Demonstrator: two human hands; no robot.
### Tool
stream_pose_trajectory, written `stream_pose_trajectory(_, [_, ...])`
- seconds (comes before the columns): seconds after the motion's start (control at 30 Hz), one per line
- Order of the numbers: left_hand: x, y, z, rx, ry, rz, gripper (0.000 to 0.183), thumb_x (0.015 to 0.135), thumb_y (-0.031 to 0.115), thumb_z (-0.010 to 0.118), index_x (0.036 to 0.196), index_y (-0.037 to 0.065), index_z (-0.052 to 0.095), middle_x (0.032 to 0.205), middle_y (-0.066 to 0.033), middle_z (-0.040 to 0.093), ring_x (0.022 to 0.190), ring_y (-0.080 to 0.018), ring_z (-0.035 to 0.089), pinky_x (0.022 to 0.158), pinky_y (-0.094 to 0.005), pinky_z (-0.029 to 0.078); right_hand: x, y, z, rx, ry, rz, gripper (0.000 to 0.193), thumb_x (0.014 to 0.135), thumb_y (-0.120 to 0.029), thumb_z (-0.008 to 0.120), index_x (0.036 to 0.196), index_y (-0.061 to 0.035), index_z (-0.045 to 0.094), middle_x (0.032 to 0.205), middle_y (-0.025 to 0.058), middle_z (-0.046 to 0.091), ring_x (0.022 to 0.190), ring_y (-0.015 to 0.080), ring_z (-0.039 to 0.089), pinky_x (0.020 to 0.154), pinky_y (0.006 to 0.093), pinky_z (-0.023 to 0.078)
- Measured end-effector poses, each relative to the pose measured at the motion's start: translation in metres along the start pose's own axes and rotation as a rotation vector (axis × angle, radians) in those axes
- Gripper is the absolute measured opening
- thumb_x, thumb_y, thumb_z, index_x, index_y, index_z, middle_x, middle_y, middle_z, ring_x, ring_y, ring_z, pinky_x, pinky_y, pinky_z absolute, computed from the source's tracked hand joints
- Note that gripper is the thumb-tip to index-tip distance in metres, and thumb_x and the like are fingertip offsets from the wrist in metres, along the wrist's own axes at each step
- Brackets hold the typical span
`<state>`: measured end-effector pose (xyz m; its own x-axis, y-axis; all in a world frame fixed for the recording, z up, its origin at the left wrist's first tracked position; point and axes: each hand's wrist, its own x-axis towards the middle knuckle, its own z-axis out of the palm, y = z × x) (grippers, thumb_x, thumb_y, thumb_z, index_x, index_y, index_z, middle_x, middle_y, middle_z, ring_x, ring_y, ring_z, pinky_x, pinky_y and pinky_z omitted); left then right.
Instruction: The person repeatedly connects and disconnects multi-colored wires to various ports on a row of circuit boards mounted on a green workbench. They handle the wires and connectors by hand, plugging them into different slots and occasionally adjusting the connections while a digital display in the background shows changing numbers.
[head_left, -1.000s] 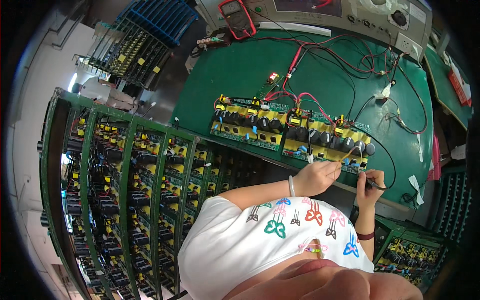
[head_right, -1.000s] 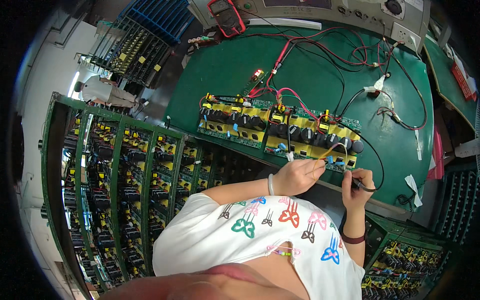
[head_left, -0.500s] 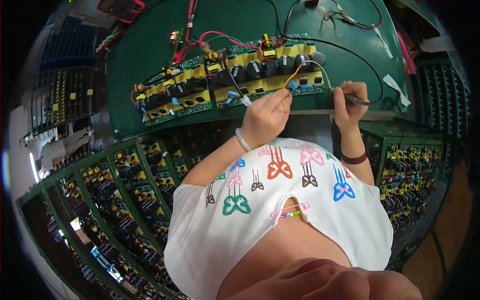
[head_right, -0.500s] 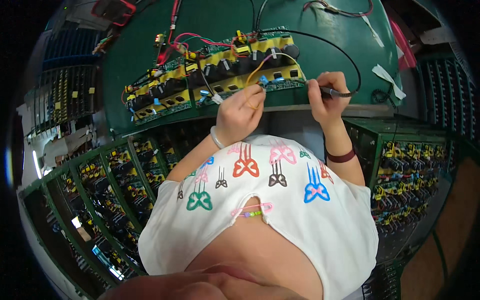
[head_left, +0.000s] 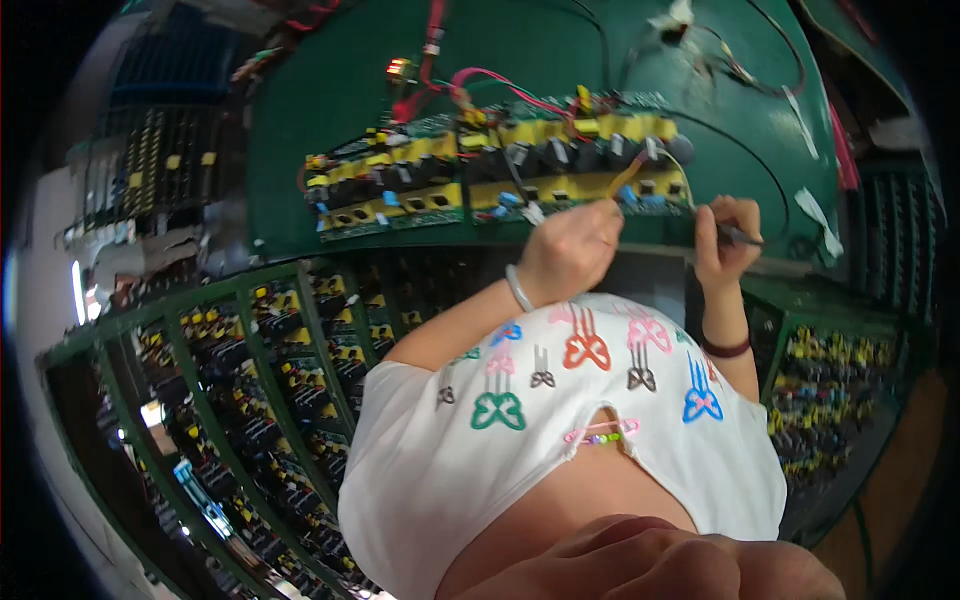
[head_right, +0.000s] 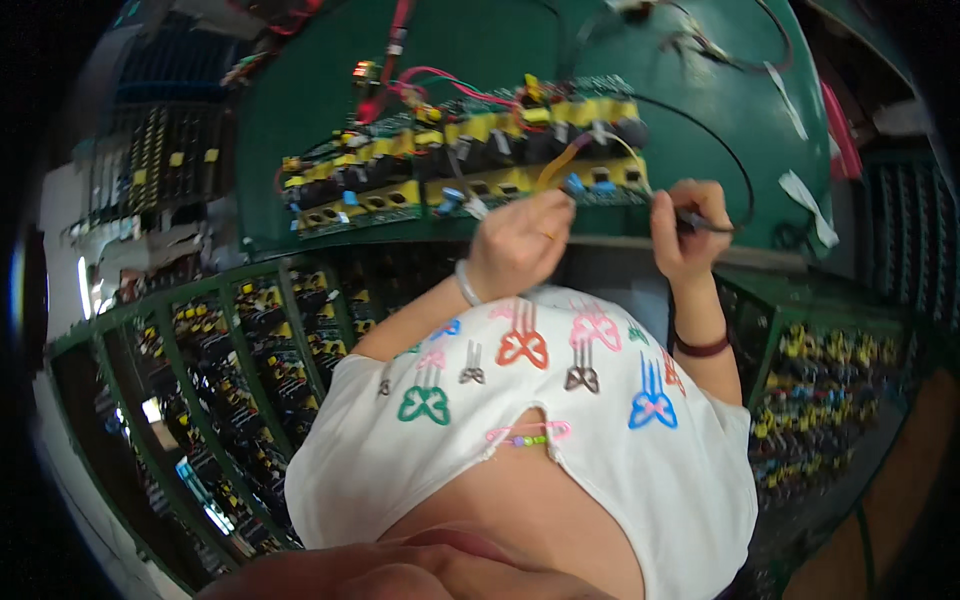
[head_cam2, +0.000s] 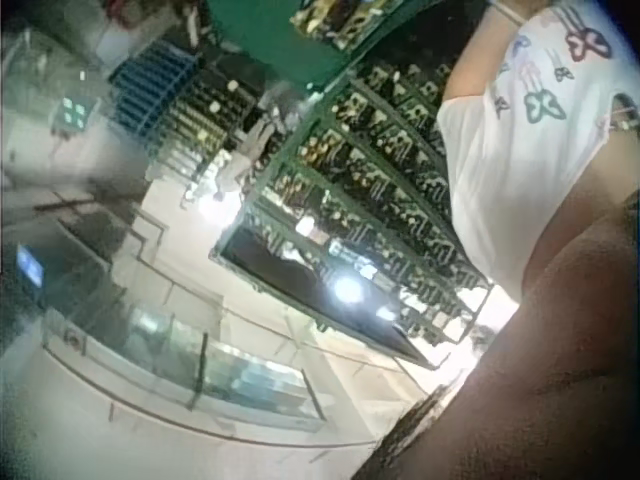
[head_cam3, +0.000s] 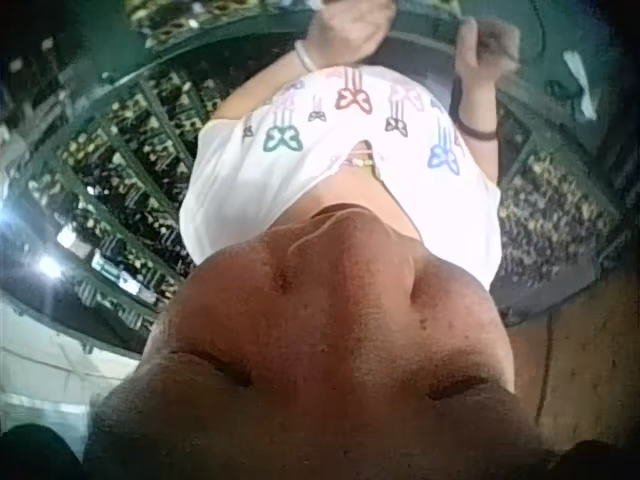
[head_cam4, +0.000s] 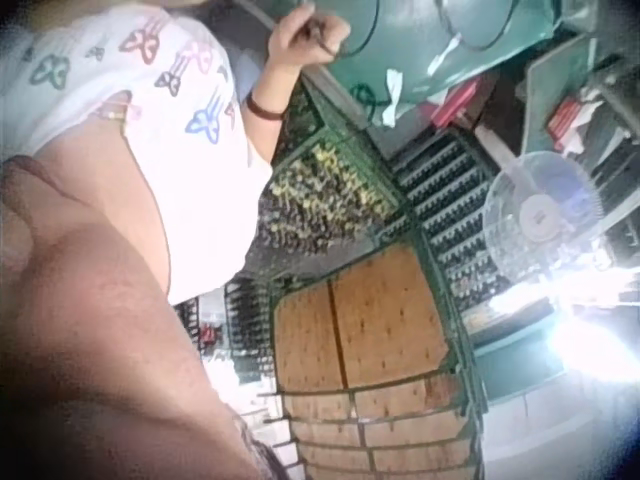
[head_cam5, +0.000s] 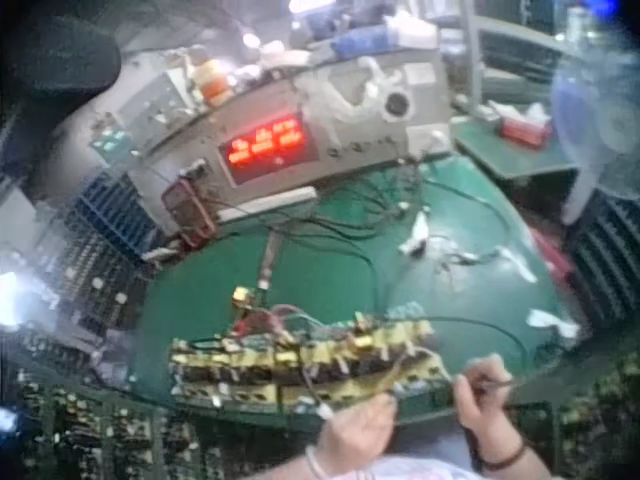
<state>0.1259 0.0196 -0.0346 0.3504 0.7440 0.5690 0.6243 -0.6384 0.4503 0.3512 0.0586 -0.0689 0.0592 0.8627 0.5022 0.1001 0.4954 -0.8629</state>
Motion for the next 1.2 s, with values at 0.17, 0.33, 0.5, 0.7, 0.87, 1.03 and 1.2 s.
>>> stream_pose_trajectory(0.17, [-0.003, -0.001, 0.000, 0.045, 0.022, 0.012, 0.016, 0.080, 0.001, 0.073, 0.095, -0.001, 0.067, 0.102, -0.0141, 0.069, 0.082, -0.0283, 0.071, 0.070, -0.0364, 0.059, -0.005, 0.008, 0.001, 0.049, 0.005, 0.015, 0.021, 0.092, 0.007, 0.061, 0.087, -0.0035, 0.043, 0.075, 0.0031, 0.049, 0.064, 0.0090, 0.041, 0.059, 0.0258, 0.035])
stream_pose_trajectory(0.33, [-0.005, -0.002, 0.001, 0.044, -0.008, 0.027, 0.020, 0.078, 0.000, 0.071, 0.097, -0.004, 0.066, 0.103, -0.0138, 0.067, 0.084, -0.0279, 0.070, 0.071, -0.0357, 0.059, 0.004, 0.003, -0.003, 0.070, -0.003, 0.075, 0.020, 0.095, 0.005, 0.059, 0.087, -0.0043, 0.042, 0.075, 0.0020, 0.046, 0.063, 0.0082, 0.041, 0.058, 0.0241, 0.034])
stream_pose_trajectory(0.5, [-0.006, -0.003, 0.000, 0.051, -0.010, 0.024, 0.023, 0.077, 0.000, 0.071, 0.099, -0.004, 0.066, 0.105, -0.0158, 0.067, 0.087, -0.0289, 0.070, 0.073, -0.0356, 0.059, 0.047, -0.009, -0.010, 0.100, 0.152, 0.037, 0.011, 0.096, 0.003, 0.061, 0.100, -0.0020, 0.052, 0.081, 0.0002, 0.052, 0.067, 0.0059, 0.046, 0.060, 0.0216, 0.038])
stream_pose_trajectory(0.7, [-0.001, -0.005, -0.003, 0.050, -0.056, 0.077, 0.022, 0.078, 0.001, 0.070, 0.099, -0.004, 0.066, 0.105, -0.0165, 0.067, 0.089, -0.0284, 0.070, 0.074, -0.0350, 0.059, 0.129, -0.019, 0.022, 0.091, -0.170, 0.128, 0.008, 0.101, -0.008, 0.062, 0.106, -0.0020, 0.062, 0.080, -0.0046, 0.056, 0.069, 0.0027, 0.047, 0.060, 0.0197, 0.037])
stream_pose_trajectory(0.87, [0.001, -0.002, -0.003, 0.038, -0.024, 0.066, 0.021, 0.076, -0.003, 0.074, 0.096, -0.004, 0.068, 0.102, -0.0161, 0.069, 0.080, -0.0272, 0.070, 0.069, -0.0342, 0.059, 0.144, 0.021, 0.040, 0.052, -0.131, 0.088, 0.017, 0.101, -0.018, 0.065, 0.102, -0.0014, 0.063, 0.073, -0.0058, 0.054, 0.065, 0.0022, 0.046, 0.058, 0.0209, 0.036])
stream_pose_trajectory(1.03, [0.000, -0.007, -0.001, 0.034, -0.021, 0.071, 0.020, 0.075, -0.005, 0.075, 0.094, -0.006, 0.069, 0.096, -0.0169, 0.070, 0.080, -0.0280, 0.071, 0.066, -0.0339, 0.060, 0.140, 0.039, 0.034, -0.063, -0.109, 0.137, 0.020, 0.100, -0.021, 0.067, 0.097, -0.0011, 0.065, 0.067, -0.0058, 0.054, 0.061, 0.0023, 0.045, 0.055, 0.0221, 0.036])
stream_pose_trajectory(1.2, [-0.001, -0.008, -0.001, 0.057, -0.047, 0.083, 0.018, 0.074, -0.004, 0.076, 0.091, -0.006, 0.070, 0.094, -0.0172, 0.070, 0.078, -0.0275, 0.071, 0.065, -0.0328, 0.060, 0.142, 0.033, 0.033, -0.133, -0.168, 0.148, 0.022, 0.099, -0.021, 0.066, 0.097, 0.0009, 0.063, 0.065, 0.0002, 0.054, 0.060, 0.0065, 0.051, 0.056, 0.0262, 0.044])
